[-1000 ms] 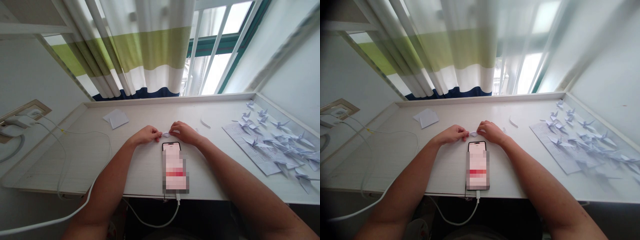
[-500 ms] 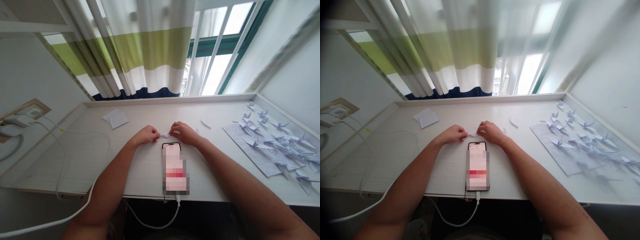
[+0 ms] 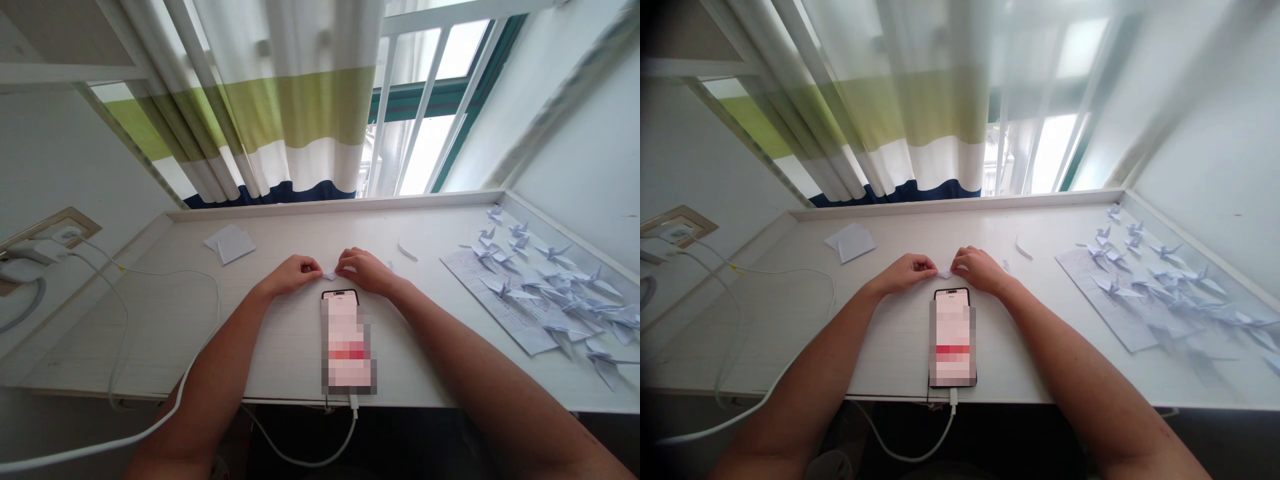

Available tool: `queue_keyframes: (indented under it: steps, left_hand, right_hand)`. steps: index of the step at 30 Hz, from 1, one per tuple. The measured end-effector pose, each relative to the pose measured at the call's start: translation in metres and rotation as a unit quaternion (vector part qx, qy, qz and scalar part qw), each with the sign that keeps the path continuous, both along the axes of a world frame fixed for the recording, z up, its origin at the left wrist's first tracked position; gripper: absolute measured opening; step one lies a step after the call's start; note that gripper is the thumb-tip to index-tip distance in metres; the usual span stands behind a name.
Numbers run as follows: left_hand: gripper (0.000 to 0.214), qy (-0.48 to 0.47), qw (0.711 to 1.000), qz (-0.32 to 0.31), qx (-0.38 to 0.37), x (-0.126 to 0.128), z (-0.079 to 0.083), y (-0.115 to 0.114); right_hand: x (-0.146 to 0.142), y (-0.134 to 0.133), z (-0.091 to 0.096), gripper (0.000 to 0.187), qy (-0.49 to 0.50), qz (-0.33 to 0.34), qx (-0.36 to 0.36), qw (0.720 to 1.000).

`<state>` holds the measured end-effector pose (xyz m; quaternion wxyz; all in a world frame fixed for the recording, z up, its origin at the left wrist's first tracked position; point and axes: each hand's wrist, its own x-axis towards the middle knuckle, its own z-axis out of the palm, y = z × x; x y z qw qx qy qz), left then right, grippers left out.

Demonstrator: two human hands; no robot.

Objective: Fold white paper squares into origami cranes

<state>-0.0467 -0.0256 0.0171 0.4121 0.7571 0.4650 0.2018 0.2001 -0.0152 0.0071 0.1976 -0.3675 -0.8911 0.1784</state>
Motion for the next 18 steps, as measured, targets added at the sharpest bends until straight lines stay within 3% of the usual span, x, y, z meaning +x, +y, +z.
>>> queue_keyframes:
  steps: [9, 14, 18]
  left_hand:
    - [0.026, -0.003, 1.0, 0.01, -0.004, 0.0015, -0.0043, 0.0006]
    - [0.028, -0.004, 1.0, 0.02, 0.0, 0.0029, -0.0054, 0.0011]
    - [0.027, 0.019, 1.0, 0.023, 0.008, 0.0035, -0.0044, 0.0006]
  right_hand:
    - [0.0001, -0.0004, -0.0008, 0.015, 0.0, -0.001, 0.008, 1.0]
    - [-0.003, -0.0035, -0.0013, 0.028, -0.004, 0.01, 0.012, 1.0]
    - [-0.0047, -0.0057, -0.0013, 0.029, -0.008, -0.026, 0.006, 1.0]
